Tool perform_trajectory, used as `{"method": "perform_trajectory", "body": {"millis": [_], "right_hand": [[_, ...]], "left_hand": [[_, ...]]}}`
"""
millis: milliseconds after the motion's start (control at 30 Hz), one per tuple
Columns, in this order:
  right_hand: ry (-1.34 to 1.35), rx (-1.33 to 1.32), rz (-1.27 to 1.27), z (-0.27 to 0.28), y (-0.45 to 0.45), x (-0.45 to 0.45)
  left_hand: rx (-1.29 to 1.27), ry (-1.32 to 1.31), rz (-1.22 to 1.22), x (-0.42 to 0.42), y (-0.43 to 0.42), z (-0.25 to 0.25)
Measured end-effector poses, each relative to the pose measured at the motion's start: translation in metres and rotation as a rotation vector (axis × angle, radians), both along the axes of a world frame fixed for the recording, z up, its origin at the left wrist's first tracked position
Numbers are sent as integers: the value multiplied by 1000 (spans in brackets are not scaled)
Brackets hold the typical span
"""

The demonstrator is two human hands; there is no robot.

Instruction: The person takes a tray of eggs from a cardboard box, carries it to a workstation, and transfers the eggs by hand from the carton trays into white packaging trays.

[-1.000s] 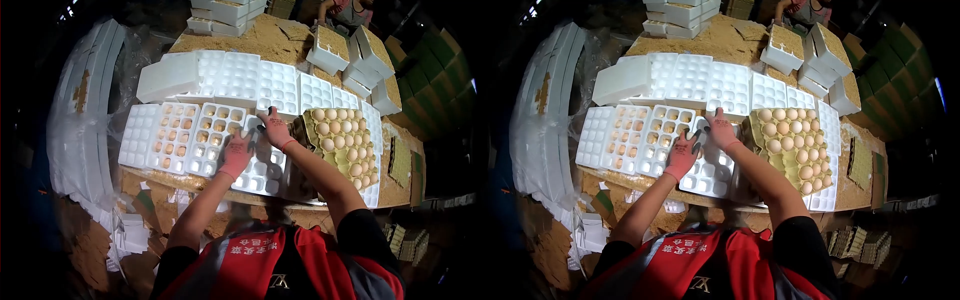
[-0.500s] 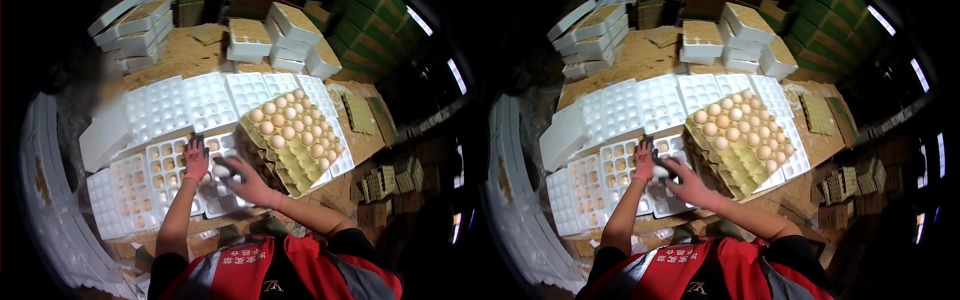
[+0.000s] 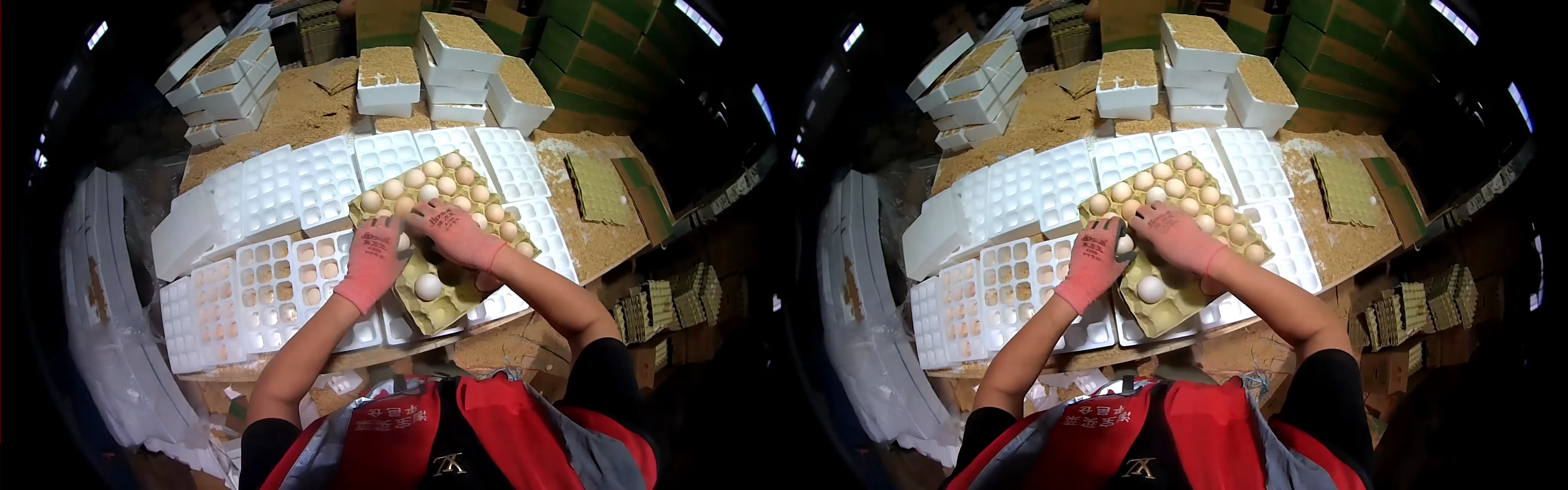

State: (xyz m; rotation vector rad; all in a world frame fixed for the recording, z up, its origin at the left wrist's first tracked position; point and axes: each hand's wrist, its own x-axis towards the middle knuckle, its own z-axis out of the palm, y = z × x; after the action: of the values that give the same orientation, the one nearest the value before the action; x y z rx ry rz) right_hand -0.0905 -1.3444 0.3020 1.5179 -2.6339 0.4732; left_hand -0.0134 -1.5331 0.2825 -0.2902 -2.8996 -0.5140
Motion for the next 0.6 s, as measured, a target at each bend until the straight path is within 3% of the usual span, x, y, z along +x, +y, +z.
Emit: {"method": "perform_trajectory", "body": {"millis": [33, 67, 100, 133, 167, 200, 233, 267, 333, 367, 400, 467, 500, 533, 600], "right_hand": [[-37, 14, 23, 3, -3, -4], [-140, 18, 8, 13, 0, -9], [-242, 21, -13, 26, 1, -11], [-565, -271, -157, 33, 10, -10], [-696, -385, -137, 28, 9, -22], [-832, -492, -118, 24, 8, -36], [-500, -265, -186, 36, -3, -33], [-259, -19, -101, 37, -13, -35], [362, 284, -66, -22, -46, -50], [433, 326, -5, -13, -51, -50], [216, 236, -18, 7, -47, -50], [-219, 63, -40, 45, -27, -58], [-527, -173, -128, 36, -17, -78], [-782, -420, -34, 30, -12, -93], [-528, -321, 59, 15, -23, -112]], "left_hand": [[261, 61, 88, 5, -5, 3], [777, -98, 141, 12, -14, 11], [1127, -171, 168, 12, -24, 13], [1481, -245, 188, 13, -31, 15], [1419, -229, 193, 8, -31, 10], [987, -179, 241, -5, -30, -2], [520, -73, 266, -6, -17, 4], [43, 32, 272, -10, -3, 12], [-234, -167, 239, -32, 4, 3], [-208, -137, 240, -37, 1, -2], [-181, -105, 240, -42, -4, -8], [127, -57, 312, -31, -15, 23], [652, -83, 347, -30, -36, 3], [1434, -351, 406, -18, -41, 29], [1385, -221, 358, -25, -50, 17]]}}
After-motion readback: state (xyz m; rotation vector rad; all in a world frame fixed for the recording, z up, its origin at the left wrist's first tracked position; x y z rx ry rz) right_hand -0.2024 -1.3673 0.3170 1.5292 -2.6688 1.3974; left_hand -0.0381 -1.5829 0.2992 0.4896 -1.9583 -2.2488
